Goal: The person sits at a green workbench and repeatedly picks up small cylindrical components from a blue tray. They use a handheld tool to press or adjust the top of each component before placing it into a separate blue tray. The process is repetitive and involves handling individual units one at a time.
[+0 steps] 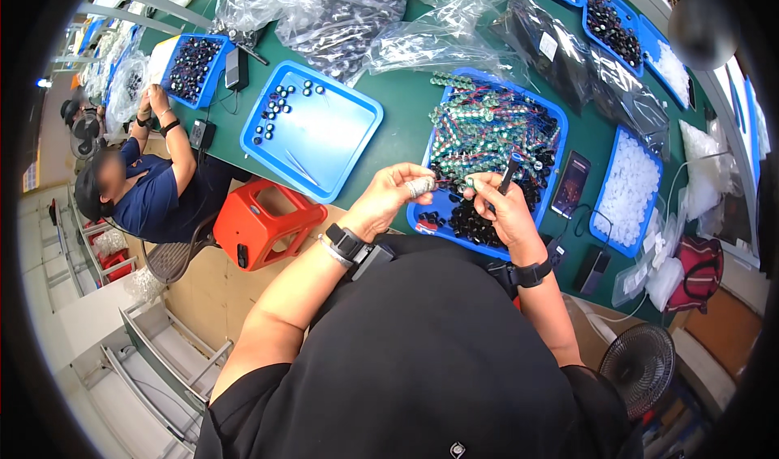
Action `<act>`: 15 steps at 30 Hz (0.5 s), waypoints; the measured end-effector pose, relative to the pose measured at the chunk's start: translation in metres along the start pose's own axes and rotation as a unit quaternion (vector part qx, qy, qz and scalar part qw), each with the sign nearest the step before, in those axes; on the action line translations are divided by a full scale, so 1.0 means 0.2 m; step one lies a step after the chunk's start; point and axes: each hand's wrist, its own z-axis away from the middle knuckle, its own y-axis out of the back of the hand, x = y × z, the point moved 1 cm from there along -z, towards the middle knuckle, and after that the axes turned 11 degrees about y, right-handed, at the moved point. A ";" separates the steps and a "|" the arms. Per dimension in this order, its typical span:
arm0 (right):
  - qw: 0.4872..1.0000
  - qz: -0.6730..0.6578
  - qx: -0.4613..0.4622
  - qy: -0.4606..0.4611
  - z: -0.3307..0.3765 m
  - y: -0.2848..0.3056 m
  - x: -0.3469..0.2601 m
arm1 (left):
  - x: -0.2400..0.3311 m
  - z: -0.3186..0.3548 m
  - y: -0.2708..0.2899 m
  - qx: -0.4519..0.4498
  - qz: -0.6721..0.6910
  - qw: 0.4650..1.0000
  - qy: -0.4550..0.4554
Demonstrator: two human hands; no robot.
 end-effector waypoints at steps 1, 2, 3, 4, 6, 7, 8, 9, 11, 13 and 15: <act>1.000 0.001 0.003 0.000 0.00 0.01 0.00 | -0.01 0.00 0.01 0.036 -0.039 0.998 -0.029; 1.000 0.002 0.006 0.001 0.01 0.02 0.00 | -0.02 0.00 0.02 0.072 -0.077 0.993 -0.057; 1.000 0.011 0.011 0.000 0.02 0.02 0.00 | -0.05 0.00 0.03 0.123 -0.091 0.986 -0.061; 0.999 0.050 0.005 0.000 0.02 0.02 0.01 | -0.08 -0.02 0.07 0.161 -0.121 0.979 -0.042; 0.992 0.127 -0.007 0.001 0.02 0.02 0.04 | -0.15 -0.05 0.19 0.236 -0.182 0.955 -0.003; 0.986 0.165 -0.013 0.008 0.03 0.01 0.07 | -0.16 -0.06 0.25 0.236 -0.169 0.957 0.020; 0.984 0.172 -0.035 0.000 0.03 0.00 0.08 | -0.17 -0.08 0.30 0.231 -0.131 0.964 0.022; 0.986 0.161 -0.044 -0.021 0.03 -0.02 0.09 | -0.20 -0.09 0.36 0.227 -0.093 0.969 0.023; 0.981 0.175 -0.068 -0.048 0.03 -0.05 0.12 | -0.24 -0.11 0.45 0.231 -0.030 0.972 0.024; 0.968 0.223 -0.094 -0.059 0.01 -0.08 0.17 | -0.28 -0.15 0.49 0.245 -0.119 0.962 0.020; 0.963 0.233 -0.109 -0.083 -0.02 -0.12 0.18 | -0.34 -0.21 0.56 0.246 -0.179 0.952 0.034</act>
